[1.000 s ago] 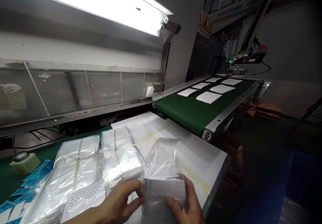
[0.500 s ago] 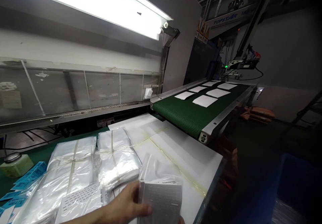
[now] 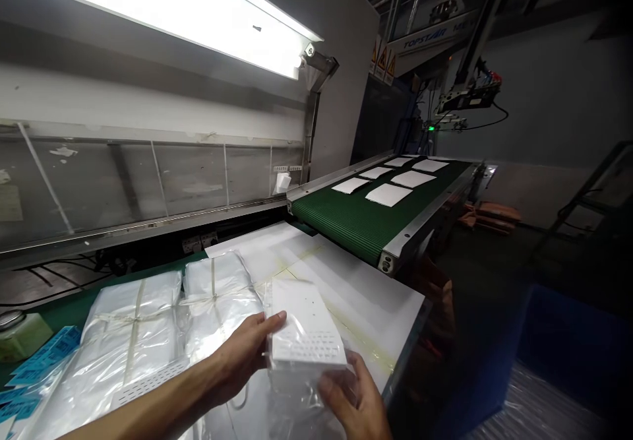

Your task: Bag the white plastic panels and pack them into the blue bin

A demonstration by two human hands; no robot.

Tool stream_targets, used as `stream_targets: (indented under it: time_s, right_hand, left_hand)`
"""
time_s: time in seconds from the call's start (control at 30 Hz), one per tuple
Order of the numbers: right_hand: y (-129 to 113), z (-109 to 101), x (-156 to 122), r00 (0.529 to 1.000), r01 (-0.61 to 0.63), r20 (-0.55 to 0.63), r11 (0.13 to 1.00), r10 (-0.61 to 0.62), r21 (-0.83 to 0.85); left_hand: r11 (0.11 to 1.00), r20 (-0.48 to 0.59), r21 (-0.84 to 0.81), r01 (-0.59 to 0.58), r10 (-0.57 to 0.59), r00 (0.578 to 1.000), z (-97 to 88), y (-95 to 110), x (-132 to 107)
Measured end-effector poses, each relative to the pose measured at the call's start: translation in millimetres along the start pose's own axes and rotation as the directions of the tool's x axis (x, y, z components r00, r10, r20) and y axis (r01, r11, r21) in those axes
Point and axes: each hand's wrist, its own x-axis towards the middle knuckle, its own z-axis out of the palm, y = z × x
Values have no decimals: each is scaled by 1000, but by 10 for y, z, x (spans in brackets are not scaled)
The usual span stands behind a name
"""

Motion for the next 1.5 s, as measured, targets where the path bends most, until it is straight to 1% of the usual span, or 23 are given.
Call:
stream_targets:
  time_s: [0.1,0.17,0.23,0.3,0.33,0.37,0.4,0.43,0.5,0.53,0.57,0.6,0.63,0.7,0.77,0.83,0.9,1.0,1.07,1.2,1.27,1.4,1.5]
  right_hand:
    - [-88,116,3,986,119,-97,981,-135,-151]
    - [-42,60,31,942,270,-89,885,-325,-379]
    - [18,-89,115,834,508,116,667,-540,-545]
    - [37,-244,245,651,720,358,397,-669,-569]
    - [27,-290,314,578,767,421,289,-699,-573]
    - [5,-302,374,536,785,449,226,-715,-577]
    - [-28,-277,416,540,782,454,222,-709,-583]
    - [-70,-220,436,596,758,441,289,-671,-585]
    - [-181,-34,401,797,604,413,579,-441,-548]
    - [-244,79,356,879,443,406,745,-251,-499]
    - [-309,198,301,909,237,413,875,-47,-422]
    - [-371,323,244,889,18,440,949,129,-316]
    - [-427,451,191,840,-171,485,967,244,-190]
    - [-507,726,105,758,-397,572,918,312,26]
    - [-526,1014,43,748,-412,604,906,274,100]
    - [-471,1277,-15,764,-330,603,942,231,57]
    - [-343,1473,-91,780,-247,589,969,213,-23]
    - [-79,1611,-256,800,-174,550,969,241,-173]
    - [85,1625,-378,834,-101,490,942,255,-319]
    - [224,1548,-506,891,53,414,861,189,-505]
    - [194,1475,-469,881,-42,397,877,259,-479]
    - [111,1324,-258,747,-414,391,837,537,-358]
    - [145,1300,-122,652,-511,479,807,588,-296]
  left_hand:
    - [989,41,-144,37,-31,999,117,67,-81]
    - [978,84,-176,109,-95,992,138,46,-160]
    - [975,101,-173,138,-122,987,115,11,-246]
    - [979,106,-161,122,-106,989,57,2,-335]
    - [981,100,-161,108,-93,991,15,14,-381]
    - [983,79,-162,90,-78,994,-35,37,-430]
    - [985,37,-160,66,-61,997,-93,69,-483]
    - [988,-35,-148,41,-46,998,-157,108,-544]
    - [996,-224,-88,-6,-14,974,-290,193,-693]
    - [999,-297,-36,-28,16,955,-351,231,-783]
    - [998,-329,21,-53,57,943,-404,262,-880]
    - [994,-318,74,-80,99,943,-446,283,-981]
    - [988,-282,112,-110,138,949,-475,293,-1084]
    - [978,-202,130,-162,186,961,-502,270,-1279]
    - [980,-209,87,-181,196,958,-509,191,-1456]
    - [978,-327,52,-200,206,922,-527,60,-1616]
    - [986,-545,53,-161,164,822,-569,-109,-1760]
    - [996,-801,33,-86,78,593,-640,-387,-1909]
    - [995,-839,13,-101,66,541,-660,-547,-1945]
    - [998,-859,-14,-63,21,511,-653,-728,-1932]
    - [997,-859,-70,-41,-39,511,-656,-756,-1918]
    - [973,-824,-229,-9,-189,534,-660,-757,-1863]
    - [954,-744,-301,-8,-230,627,-628,-752,-1823]
